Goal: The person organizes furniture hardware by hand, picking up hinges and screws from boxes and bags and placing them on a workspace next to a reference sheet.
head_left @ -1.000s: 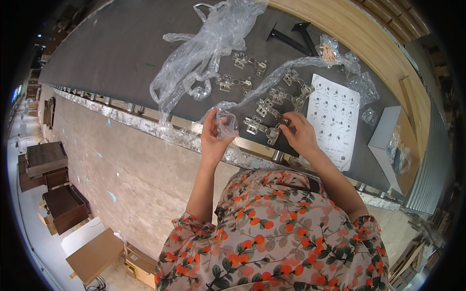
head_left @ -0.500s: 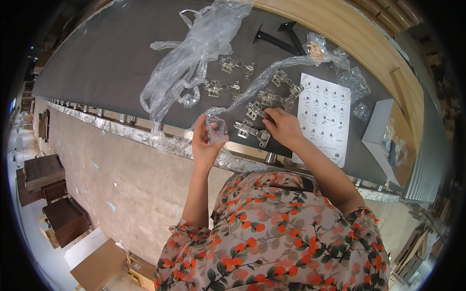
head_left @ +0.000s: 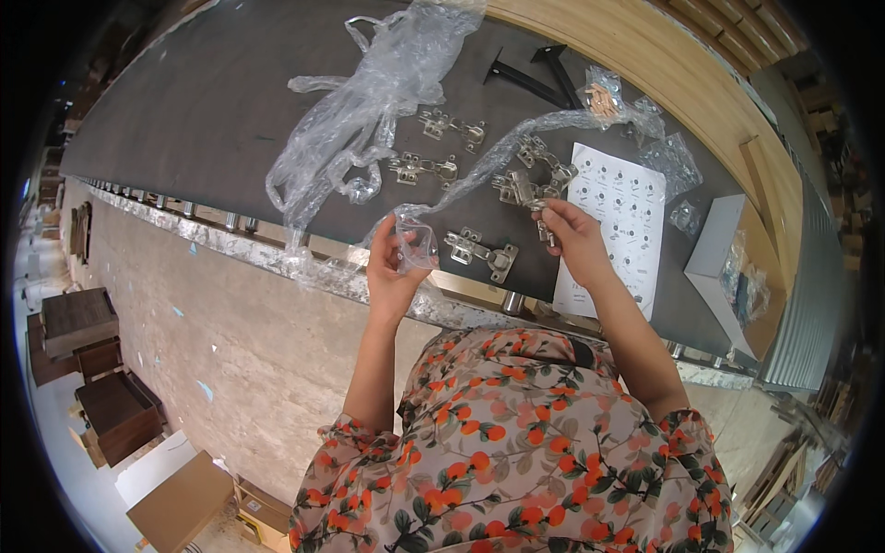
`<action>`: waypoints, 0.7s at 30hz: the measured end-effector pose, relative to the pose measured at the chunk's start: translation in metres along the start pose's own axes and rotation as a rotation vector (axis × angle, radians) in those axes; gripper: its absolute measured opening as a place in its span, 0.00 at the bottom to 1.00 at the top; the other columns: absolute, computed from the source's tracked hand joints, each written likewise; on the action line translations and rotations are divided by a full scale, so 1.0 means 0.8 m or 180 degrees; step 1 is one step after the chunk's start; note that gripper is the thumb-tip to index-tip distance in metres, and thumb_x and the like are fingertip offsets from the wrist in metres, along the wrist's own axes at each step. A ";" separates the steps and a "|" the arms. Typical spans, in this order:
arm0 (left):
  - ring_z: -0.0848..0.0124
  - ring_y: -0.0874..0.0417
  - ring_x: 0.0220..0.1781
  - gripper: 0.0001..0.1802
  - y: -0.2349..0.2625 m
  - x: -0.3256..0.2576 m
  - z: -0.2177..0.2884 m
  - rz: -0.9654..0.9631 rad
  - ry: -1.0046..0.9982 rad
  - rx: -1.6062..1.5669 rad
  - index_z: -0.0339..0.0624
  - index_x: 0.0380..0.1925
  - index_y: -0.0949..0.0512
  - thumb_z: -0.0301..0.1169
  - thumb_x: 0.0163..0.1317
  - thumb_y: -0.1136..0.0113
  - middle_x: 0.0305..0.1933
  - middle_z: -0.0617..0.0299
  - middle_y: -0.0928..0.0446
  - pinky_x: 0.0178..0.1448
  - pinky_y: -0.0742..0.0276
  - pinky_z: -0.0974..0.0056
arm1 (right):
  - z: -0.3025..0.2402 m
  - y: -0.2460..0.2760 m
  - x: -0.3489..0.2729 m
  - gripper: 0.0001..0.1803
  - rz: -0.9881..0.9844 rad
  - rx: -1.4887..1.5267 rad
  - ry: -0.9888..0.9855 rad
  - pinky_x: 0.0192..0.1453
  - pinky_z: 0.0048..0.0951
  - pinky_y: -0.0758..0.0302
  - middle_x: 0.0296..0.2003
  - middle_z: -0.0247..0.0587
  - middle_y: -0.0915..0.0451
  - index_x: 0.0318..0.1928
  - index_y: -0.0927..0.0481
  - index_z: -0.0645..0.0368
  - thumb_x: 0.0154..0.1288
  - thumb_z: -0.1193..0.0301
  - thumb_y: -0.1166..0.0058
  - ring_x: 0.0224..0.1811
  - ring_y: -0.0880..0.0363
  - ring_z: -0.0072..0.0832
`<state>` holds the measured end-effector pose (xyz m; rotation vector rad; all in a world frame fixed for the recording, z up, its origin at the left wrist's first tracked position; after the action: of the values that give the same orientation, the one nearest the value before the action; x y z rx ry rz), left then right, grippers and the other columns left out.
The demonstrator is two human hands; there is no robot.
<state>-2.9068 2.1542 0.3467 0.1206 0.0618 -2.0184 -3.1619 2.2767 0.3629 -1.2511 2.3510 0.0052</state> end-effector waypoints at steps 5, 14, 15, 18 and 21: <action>0.70 0.21 0.46 0.46 0.002 -0.002 0.003 0.0022 0.0008 0.0094 0.40 0.63 0.41 0.16 0.41 0.30 0.47 0.56 0.24 0.52 0.25 0.66 | 0.008 0.014 0.001 0.10 -0.0551 0.1640 -0.0949 0.17 0.17 0.38 0.36 0.46 0.19 0.43 0.24 0.62 0.64 0.71 0.46 0.21 0.29 0.17; 0.69 0.21 0.44 0.47 0.002 -0.002 0.000 -0.0022 -0.0108 0.0018 0.41 0.64 0.42 0.18 0.43 0.30 0.48 0.54 0.26 0.48 0.23 0.66 | 0.008 0.011 0.002 0.10 -0.0558 0.1429 -0.0988 0.18 0.17 0.37 0.35 0.44 0.19 0.43 0.23 0.62 0.64 0.70 0.45 0.20 0.29 0.16; 0.69 0.21 0.44 0.47 0.002 -0.003 -0.001 -0.0027 -0.0094 0.0006 0.41 0.64 0.42 0.18 0.43 0.30 0.48 0.54 0.26 0.48 0.23 0.66 | 0.006 0.009 0.001 0.11 -0.0521 0.1276 -0.0956 0.18 0.17 0.37 0.35 0.43 0.19 0.44 0.23 0.62 0.64 0.70 0.45 0.20 0.29 0.16; 0.69 0.21 0.45 0.47 0.002 -0.004 -0.001 -0.0022 -0.0057 -0.0008 0.41 0.64 0.42 0.18 0.42 0.29 0.47 0.54 0.26 0.49 0.24 0.66 | -0.008 -0.008 -0.002 0.12 -0.0323 -0.0397 -0.0440 0.24 0.20 0.32 0.35 0.40 0.19 0.46 0.23 0.62 0.63 0.70 0.45 0.24 0.26 0.19; 0.69 0.22 0.45 0.47 -0.001 -0.002 -0.001 -0.0045 -0.0050 -0.0004 0.41 0.64 0.42 0.17 0.42 0.29 0.47 0.55 0.26 0.49 0.24 0.66 | 0.018 -0.010 0.011 0.13 -0.0131 -0.1945 0.1135 0.33 0.25 0.28 0.35 0.40 0.20 0.46 0.24 0.62 0.62 0.71 0.45 0.29 0.24 0.24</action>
<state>-2.9067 2.1558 0.3457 0.1038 0.0541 -2.0331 -3.1540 2.2680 0.3481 -1.6925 2.7388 0.5696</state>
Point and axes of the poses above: each hand's wrist, its own x-axis towards the middle knuckle, its own y-axis out of the back of the hand, z = x × y, the point moved 2 cm from there along x, towards the middle knuckle
